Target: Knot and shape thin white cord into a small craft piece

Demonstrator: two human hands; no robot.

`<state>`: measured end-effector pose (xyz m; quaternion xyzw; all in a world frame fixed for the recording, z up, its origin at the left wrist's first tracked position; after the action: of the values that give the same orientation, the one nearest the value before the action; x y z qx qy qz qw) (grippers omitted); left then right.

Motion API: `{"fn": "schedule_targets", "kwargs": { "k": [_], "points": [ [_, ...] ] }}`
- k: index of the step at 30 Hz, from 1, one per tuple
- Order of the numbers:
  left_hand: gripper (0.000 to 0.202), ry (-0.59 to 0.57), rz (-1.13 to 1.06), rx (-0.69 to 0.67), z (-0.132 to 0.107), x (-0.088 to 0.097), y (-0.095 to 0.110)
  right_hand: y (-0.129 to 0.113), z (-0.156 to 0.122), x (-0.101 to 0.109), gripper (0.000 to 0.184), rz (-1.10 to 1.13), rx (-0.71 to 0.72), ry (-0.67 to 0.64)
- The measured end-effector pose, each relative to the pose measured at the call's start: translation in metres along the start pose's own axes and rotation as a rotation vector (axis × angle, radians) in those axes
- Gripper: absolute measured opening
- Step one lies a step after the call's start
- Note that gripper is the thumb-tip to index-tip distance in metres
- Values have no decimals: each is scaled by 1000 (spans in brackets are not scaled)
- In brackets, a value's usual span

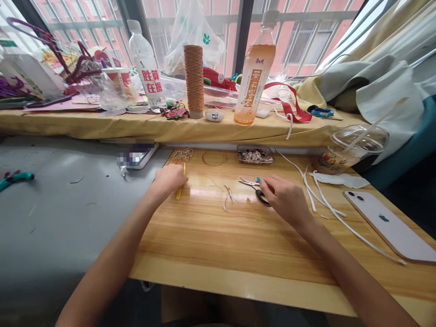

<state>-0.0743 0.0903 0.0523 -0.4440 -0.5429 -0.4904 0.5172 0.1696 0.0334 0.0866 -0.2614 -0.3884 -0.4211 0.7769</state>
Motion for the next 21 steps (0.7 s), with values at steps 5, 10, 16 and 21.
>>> {"fn": "schedule_targets", "kwargs": {
  "k": [5, 10, 16, 21],
  "points": [
    [15, 59, -583, -169, -4, 30, 26, -4, 1, -8, 28, 523, -108, -102],
    [23, -153, -1277, -425, -42, 28, 86, -26, -1, -18, 36, 1099, -145, -238],
    [28, -509, -1175, -571, -77, -13, 134, -39, -5, -25, 28, 989, -51, -336],
    [39, -223, -807, -449, -45, -13, 108, -8, 1, -10, 26, 612, -50, -96]
  ]
}}
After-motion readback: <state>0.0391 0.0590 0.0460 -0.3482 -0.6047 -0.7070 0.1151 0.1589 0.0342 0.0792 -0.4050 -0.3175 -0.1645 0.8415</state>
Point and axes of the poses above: each hand's wrist, its own z-axis towards the middle knuckle, its own x-axis out of the back of the hand, y = z × x, the point moved 10 cm from there along z, towards the middle knuckle, and after that the axes turned 4 degrees about x, right-handed, at the moved point
